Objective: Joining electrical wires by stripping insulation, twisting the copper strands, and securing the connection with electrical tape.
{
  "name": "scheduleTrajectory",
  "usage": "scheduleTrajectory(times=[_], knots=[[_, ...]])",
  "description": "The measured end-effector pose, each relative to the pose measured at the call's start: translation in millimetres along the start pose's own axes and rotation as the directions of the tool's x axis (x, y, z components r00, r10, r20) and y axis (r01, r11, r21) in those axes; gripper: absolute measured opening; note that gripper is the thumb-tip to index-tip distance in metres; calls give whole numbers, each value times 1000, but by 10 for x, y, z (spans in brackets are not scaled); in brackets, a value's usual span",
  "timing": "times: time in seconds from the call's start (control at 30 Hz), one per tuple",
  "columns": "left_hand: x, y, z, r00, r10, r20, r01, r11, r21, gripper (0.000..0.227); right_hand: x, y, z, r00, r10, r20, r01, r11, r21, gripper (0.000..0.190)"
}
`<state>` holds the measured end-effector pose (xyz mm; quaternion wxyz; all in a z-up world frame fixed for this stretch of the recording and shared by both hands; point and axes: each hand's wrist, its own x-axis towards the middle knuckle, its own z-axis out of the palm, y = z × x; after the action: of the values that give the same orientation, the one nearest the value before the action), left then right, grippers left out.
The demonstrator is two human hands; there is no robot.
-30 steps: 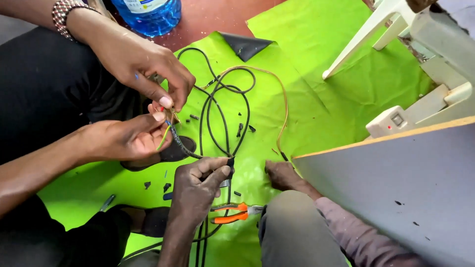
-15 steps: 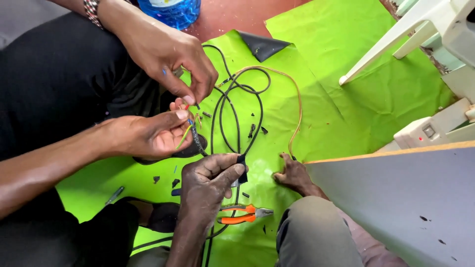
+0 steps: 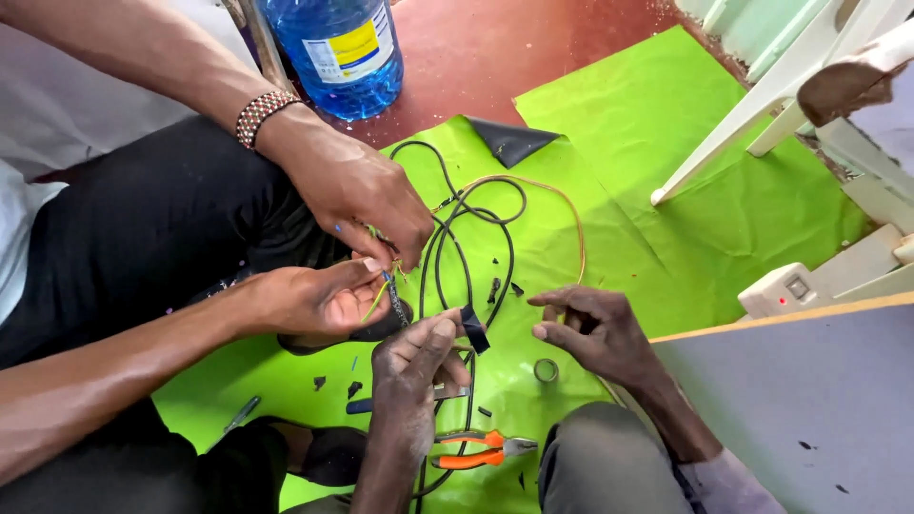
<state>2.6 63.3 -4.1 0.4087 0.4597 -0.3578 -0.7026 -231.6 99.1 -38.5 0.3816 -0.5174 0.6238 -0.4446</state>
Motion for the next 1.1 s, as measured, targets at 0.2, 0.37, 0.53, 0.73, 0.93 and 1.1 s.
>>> scheduleTrajectory(times=[0.2,0.37,0.53,0.73,0.93,1.1], knots=[[-31,-2,160,991,122,54,-121,992,-26,56,-111,-983,247,846,-533,24,512,797,-321,32],[-160,57,280,983,158,90,-163,985,51,57,-104,-997,352,756,-654,-9,532,623,-574,16],[-216,90,289,981,147,129,-157,985,66,66,-88,-957,338,737,-676,5,560,606,-565,10],[-217,182,316,993,37,116,-48,994,98,71,-81,-861,314,807,-586,-64,504,742,-442,10],[-309,242,316,964,245,-97,-133,770,625,30,-42,-746,308,919,-385,-91,361,910,-202,8],[-269,190,268,970,222,-96,-154,875,460,20,-23,-619,276,995,-96,28,96,995,13,9]])
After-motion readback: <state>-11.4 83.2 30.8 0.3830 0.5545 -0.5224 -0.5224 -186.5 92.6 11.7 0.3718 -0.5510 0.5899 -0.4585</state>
